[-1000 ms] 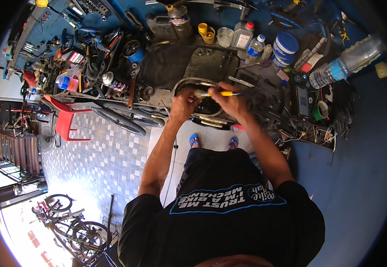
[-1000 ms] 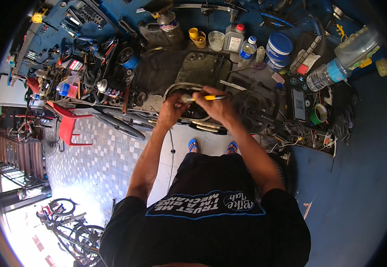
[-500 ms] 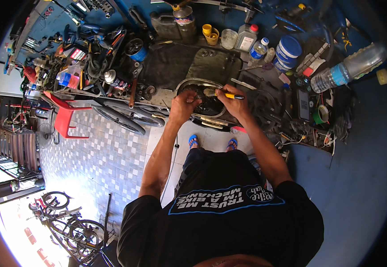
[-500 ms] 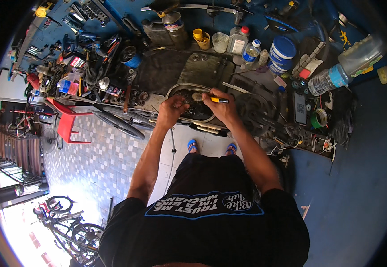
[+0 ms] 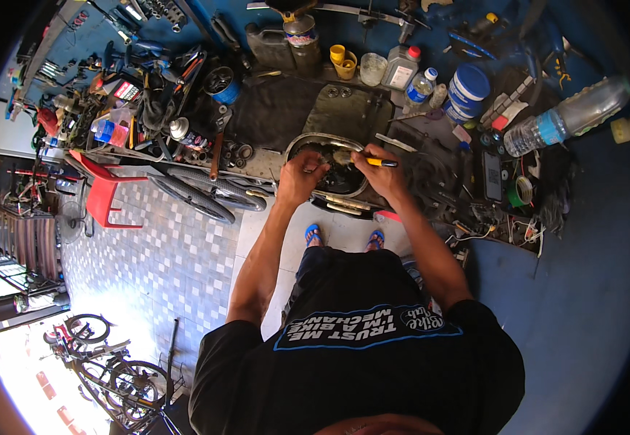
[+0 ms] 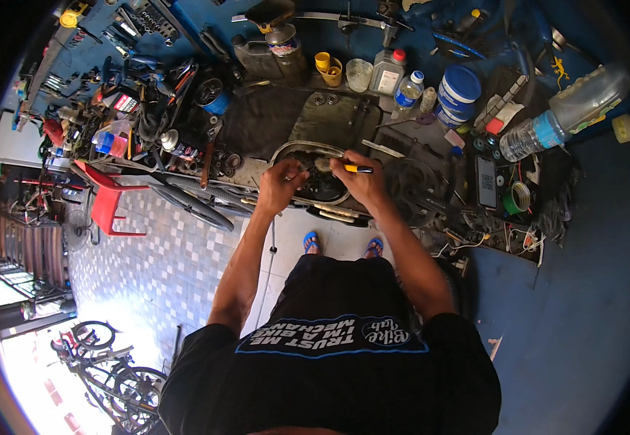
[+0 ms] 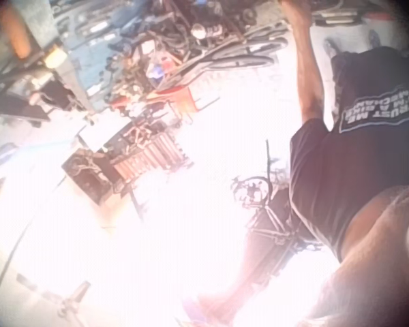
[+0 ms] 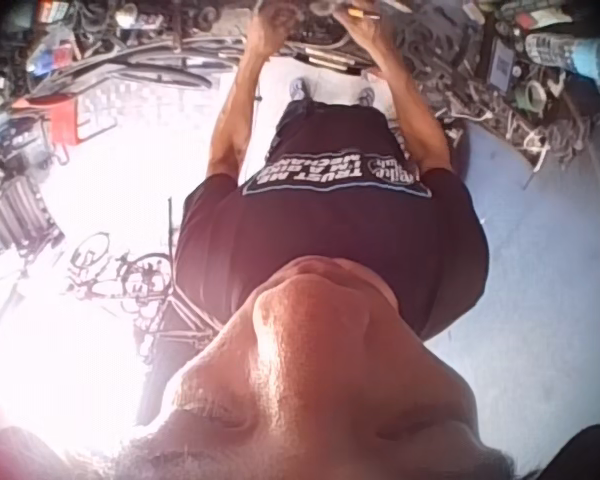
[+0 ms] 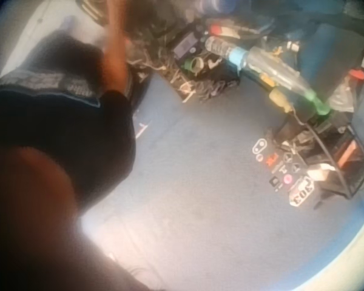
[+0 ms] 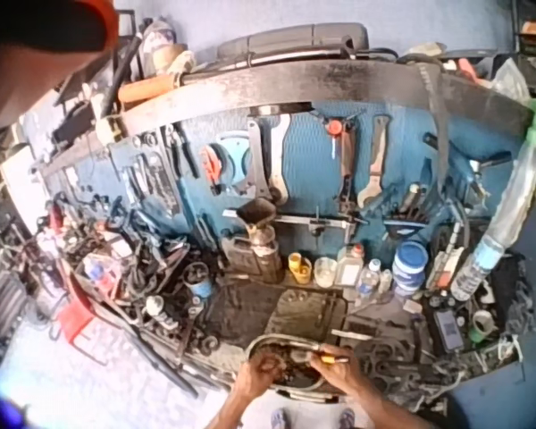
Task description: The person repeatedly cleans small bicycle parts using a brush and a container of liquid. They dip the brush into the liquid, scrub the parts, and then rinse them in the same container. The process is repeated multiple times with different parts.
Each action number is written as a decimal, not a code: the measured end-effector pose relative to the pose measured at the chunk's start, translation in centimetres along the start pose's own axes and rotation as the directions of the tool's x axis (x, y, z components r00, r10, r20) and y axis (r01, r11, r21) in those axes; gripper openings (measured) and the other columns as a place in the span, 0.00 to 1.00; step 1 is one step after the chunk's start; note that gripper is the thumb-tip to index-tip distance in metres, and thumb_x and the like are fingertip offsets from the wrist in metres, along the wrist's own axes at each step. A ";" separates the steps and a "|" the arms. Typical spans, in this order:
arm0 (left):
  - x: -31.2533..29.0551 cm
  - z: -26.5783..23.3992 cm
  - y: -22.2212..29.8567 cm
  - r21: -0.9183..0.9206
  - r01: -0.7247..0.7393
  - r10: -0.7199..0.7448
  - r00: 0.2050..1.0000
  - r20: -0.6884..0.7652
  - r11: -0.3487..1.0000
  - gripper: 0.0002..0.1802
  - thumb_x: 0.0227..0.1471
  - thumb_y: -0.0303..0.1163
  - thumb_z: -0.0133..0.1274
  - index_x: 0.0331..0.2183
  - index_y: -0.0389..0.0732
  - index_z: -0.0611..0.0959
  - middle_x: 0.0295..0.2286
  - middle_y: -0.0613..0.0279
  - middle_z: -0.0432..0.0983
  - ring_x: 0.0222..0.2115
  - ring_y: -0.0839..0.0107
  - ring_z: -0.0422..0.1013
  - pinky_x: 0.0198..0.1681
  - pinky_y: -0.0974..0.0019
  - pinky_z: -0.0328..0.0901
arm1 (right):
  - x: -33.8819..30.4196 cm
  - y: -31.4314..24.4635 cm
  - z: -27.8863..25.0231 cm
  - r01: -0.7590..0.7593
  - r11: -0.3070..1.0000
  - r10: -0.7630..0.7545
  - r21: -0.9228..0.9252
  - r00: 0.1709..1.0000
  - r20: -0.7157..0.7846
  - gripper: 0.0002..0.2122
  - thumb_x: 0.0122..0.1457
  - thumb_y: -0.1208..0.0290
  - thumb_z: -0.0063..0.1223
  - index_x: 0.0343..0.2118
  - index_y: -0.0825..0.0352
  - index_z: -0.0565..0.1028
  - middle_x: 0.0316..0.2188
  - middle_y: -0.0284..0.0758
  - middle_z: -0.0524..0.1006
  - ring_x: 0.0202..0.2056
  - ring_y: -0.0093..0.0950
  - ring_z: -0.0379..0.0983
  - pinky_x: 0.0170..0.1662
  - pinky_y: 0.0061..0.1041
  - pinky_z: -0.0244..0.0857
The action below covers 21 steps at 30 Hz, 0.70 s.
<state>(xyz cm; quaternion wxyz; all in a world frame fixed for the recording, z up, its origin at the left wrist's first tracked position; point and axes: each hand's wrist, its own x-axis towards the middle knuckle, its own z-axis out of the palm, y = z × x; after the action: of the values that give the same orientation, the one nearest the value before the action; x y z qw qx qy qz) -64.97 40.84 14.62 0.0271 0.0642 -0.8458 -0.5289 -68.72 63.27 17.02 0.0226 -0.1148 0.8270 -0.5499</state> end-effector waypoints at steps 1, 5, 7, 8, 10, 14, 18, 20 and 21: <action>0.3 -0.1 -0.4 -0.016 -0.028 0.028 1.000 -0.005 0.999 0.17 0.49 0.33 0.70 0.38 0.35 0.82 0.31 0.53 0.83 0.35 0.61 0.81 0.38 0.59 0.73 | -0.3 0.5 -0.3 0.024 0.999 -0.021 -0.046 0.998 0.052 0.16 0.62 0.58 0.64 0.31 0.68 0.76 0.21 0.36 0.78 0.25 0.24 0.74 0.30 0.28 0.67; 0.5 0.7 -1.5 -0.122 -0.118 0.113 0.993 -0.046 0.986 0.18 0.51 0.30 0.67 0.41 0.34 0.80 0.32 0.52 0.82 0.34 0.62 0.80 0.37 0.59 0.73 | -1.9 1.3 -0.6 0.230 0.955 -0.187 -0.187 0.957 0.223 0.14 0.58 0.60 0.66 0.31 0.66 0.77 0.27 0.40 0.82 0.30 0.38 0.81 0.33 0.33 0.71; 0.7 0.9 -1.8 -0.091 -0.175 0.170 0.984 -0.061 0.980 0.18 0.51 0.29 0.67 0.42 0.34 0.80 0.32 0.52 0.81 0.32 0.62 0.79 0.36 0.59 0.72 | -2.0 1.4 -0.6 0.362 0.884 -0.281 -0.296 0.917 0.283 0.13 0.58 0.60 0.66 0.31 0.66 0.78 0.27 0.41 0.82 0.32 0.40 0.82 0.33 0.34 0.72; 0.6 0.8 -1.5 -0.029 -0.206 0.204 0.977 -0.058 0.978 0.18 0.50 0.28 0.67 0.42 0.34 0.80 0.31 0.53 0.80 0.30 0.61 0.78 0.35 0.59 0.72 | -1.9 1.4 -0.4 0.317 0.911 -0.254 -0.265 0.935 0.248 0.13 0.58 0.60 0.66 0.31 0.66 0.77 0.27 0.40 0.82 0.31 0.37 0.82 0.33 0.33 0.71; 0.6 0.5 -0.9 0.068 -0.219 0.222 0.975 -0.033 0.973 0.18 0.49 0.27 0.68 0.41 0.34 0.81 0.31 0.52 0.79 0.28 0.60 0.76 0.34 0.59 0.71 | -1.4 1.5 -0.5 0.145 0.966 -0.116 -0.213 0.983 0.145 0.13 0.59 0.60 0.65 0.31 0.66 0.77 0.27 0.40 0.81 0.30 0.33 0.81 0.32 0.32 0.70; 0.5 0.1 -0.7 0.173 -0.210 0.212 0.977 0.010 0.962 0.18 0.48 0.28 0.70 0.40 0.33 0.82 0.29 0.53 0.79 0.29 0.65 0.76 0.33 0.61 0.71 | -0.3 -0.2 0.1 0.006 0.996 -0.014 0.084 0.996 0.085 0.13 0.63 0.58 0.62 0.35 0.65 0.79 0.26 0.36 0.80 0.28 0.25 0.77 0.32 0.27 0.69; 1.0 0.0 -0.9 0.183 -0.411 0.424 0.905 -0.040 0.893 0.20 0.48 0.28 0.70 0.43 0.33 0.83 0.27 0.54 0.79 0.27 0.68 0.77 0.31 0.62 0.71 | -0.4 -3.6 0.9 0.111 0.985 -0.124 0.131 0.988 0.095 0.17 0.65 0.54 0.60 0.36 0.68 0.79 0.27 0.34 0.81 0.28 0.25 0.78 0.33 0.26 0.70; 0.8 0.1 -0.8 0.110 -0.254 0.258 0.966 -0.015 0.961 0.19 0.46 0.28 0.71 0.41 0.34 0.84 0.28 0.53 0.78 0.28 0.62 0.76 0.33 0.60 0.71 | 0.3 -1.7 0.6 0.086 0.992 -0.093 0.097 0.993 0.067 0.17 0.65 0.55 0.59 0.35 0.68 0.79 0.25 0.35 0.79 0.27 0.24 0.76 0.32 0.26 0.69; 0.7 0.1 -0.6 0.075 -0.169 0.170 0.985 0.000 0.983 0.18 0.45 0.28 0.71 0.40 0.34 0.85 0.28 0.52 0.78 0.28 0.59 0.75 0.34 0.58 0.70 | 0.7 -1.3 0.2 0.088 0.995 -0.090 0.052 0.995 0.040 0.17 0.66 0.54 0.58 0.35 0.68 0.79 0.23 0.35 0.78 0.26 0.23 0.74 0.31 0.26 0.67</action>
<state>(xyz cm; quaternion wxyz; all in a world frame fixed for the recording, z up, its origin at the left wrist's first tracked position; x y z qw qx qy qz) -65.59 40.53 14.02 0.0725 -0.0053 -0.8674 -0.4923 -69.13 62.50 18.16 0.0183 -0.1624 0.8062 -0.5686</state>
